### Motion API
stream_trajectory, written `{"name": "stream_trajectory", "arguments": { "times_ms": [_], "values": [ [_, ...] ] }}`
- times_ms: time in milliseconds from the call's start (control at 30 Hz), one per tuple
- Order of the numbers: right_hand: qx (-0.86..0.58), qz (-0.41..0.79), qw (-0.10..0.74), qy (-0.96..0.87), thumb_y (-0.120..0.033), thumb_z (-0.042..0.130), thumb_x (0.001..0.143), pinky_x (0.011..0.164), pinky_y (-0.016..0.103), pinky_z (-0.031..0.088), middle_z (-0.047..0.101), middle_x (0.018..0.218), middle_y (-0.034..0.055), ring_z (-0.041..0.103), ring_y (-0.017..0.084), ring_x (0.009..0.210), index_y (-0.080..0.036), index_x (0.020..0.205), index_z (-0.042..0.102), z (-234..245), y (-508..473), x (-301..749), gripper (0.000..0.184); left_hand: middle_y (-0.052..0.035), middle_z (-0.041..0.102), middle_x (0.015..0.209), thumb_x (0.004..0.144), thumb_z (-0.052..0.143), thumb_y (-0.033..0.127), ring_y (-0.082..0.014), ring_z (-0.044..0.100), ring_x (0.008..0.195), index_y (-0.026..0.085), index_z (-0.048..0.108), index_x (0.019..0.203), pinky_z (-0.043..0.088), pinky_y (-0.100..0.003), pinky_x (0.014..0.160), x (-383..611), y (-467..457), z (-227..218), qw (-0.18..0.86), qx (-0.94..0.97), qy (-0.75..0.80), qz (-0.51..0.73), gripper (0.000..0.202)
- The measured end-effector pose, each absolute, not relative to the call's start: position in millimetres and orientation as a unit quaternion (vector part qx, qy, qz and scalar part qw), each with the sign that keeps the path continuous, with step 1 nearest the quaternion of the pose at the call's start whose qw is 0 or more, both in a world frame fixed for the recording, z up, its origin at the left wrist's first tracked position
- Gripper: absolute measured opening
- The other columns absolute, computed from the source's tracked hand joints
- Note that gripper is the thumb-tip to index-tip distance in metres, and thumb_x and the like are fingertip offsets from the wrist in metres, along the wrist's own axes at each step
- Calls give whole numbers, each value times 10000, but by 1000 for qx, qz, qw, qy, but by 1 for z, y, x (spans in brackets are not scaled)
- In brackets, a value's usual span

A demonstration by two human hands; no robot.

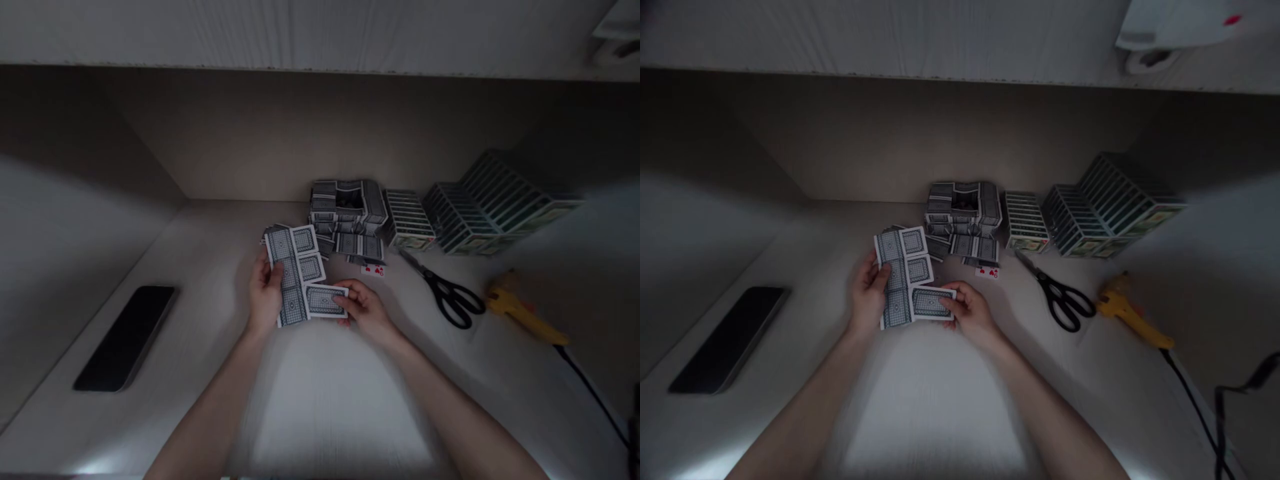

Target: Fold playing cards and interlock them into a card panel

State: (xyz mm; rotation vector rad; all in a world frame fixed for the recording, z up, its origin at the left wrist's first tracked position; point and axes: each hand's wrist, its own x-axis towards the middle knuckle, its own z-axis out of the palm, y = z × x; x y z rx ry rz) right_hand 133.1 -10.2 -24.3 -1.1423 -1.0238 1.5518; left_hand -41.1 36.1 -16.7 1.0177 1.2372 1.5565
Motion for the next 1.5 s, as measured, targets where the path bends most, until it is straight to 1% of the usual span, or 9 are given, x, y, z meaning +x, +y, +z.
{"name": "stream_trajectory", "arguments": {
  "times_ms": [200, 333, 567, 767, 833, 933, 1100, 1267, 1500],
  "values": [
    [-479, 644, 429, -415, -349, 632, 662, 341, 189, 361, 598, 620, -49, 451, 72, 373, -218, 852, 522, -25, -11, 137, 255, -75, 610, 1077, 758, 551, 311, -178, 588, 942, 218, 464, 1195, 442, -336, 856, -43, 35, -18, 442, 421, 500, 615, 455],
    [-481, 636, 423, -430, -329, 625, 667, 329, 182, 350, 577, 558, -60, 442, 70, 348, -214, 846, 536, -26, -10, 138, 230, -73, 600, 1096, 767, 542, 322, -173, 579, 961, 222, 436, 1226, 439, -331, 866, -43, 34, -19, 425, 442, 498, 613, 482],
    [-480, 640, 422, -427, -309, 635, 654, 329, 171, 339, 578, 574, -50, 426, 59, 365, -198, 824, 578, -27, -10, 140, 211, -74, 602, 1094, 771, 539, 318, -175, 582, 950, 216, 415, 1249, 451, -325, 850, -39, 30, -17, 437, 459, 498, 592, 504],
    [-449, 669, 412, -425, -296, 659, 644, 412, 184, 391, 626, 715, -18, 476, 64, 451, -204, 964, 579, -19, -10, 143, 342, -64, 623, 1043, 761, 551, 340, -172, 599, 910, 232, 407, 1255, 471, -312, 809, -37, 29, -14, 435, 449, 498, 601, 525],
    [-432, 681, 409, -427, -301, 662, 645, 451, 187, 392, 627, 711, -8, 484, 67, 487, -185, 942, 605, -18, -10, 144, 323, -59, 621, 1049, 763, 549, 349, -169, 598, 916, 245, 394, 1263, 470, -303, 808, -37, 28, -10, 436, 432, 493, 616, 534],
    [-438, 675, 413, -427, -328, 654, 653, 470, 195, 376, 605, 641, -6, 467, 69, 488, -151, 824, 646, -18, -10, 143, 247, -61, 614, 1064, 764, 534, 389, -178, 584, 950, 218, 462, 1205, 464, -292, 810, -36, 26, -6, 462, 393, 497, 620, 478],
    [-461, 652, 446, -404, -355, 657, 650, 491, 210, 367, 614, 721, 13, 474, 76, 518, -150, 845, 641, -23, -9, 141, 283, -65, 640, 966, 745, 525, 437, -198, 604, 875, 161, 561, 1001, 478, -303, 738, -29, 23, -5, 543, 370, 504, 561, 378],
    [-462, 647, 454, -401, -379, 659, 643, 511, 229, 382, 627, 739, 20, 495, 89, 528, -156, 809, 641, -27, -7, 142, 279, -39, 627, 984, 760, 520, 404, -163, 592, 877, 195, 523, 993, 460, -281, 759, -25, 21, -11, 464, 461, 521, 548, 313],
    [-458, 654, 435, -416, -386, 655, 647, 518, 234, 397, 631, 680, 12, 510, 98, 525, -156, 780, 658, -24, -7, 142, 266, -62, 599, 1033, 803, 474, 387, -159, 572, 916, 184, 457, 1050, 442, -295, 807, -27, 20, -14, 390, 520, 542, 533, 319]
  ]
}}
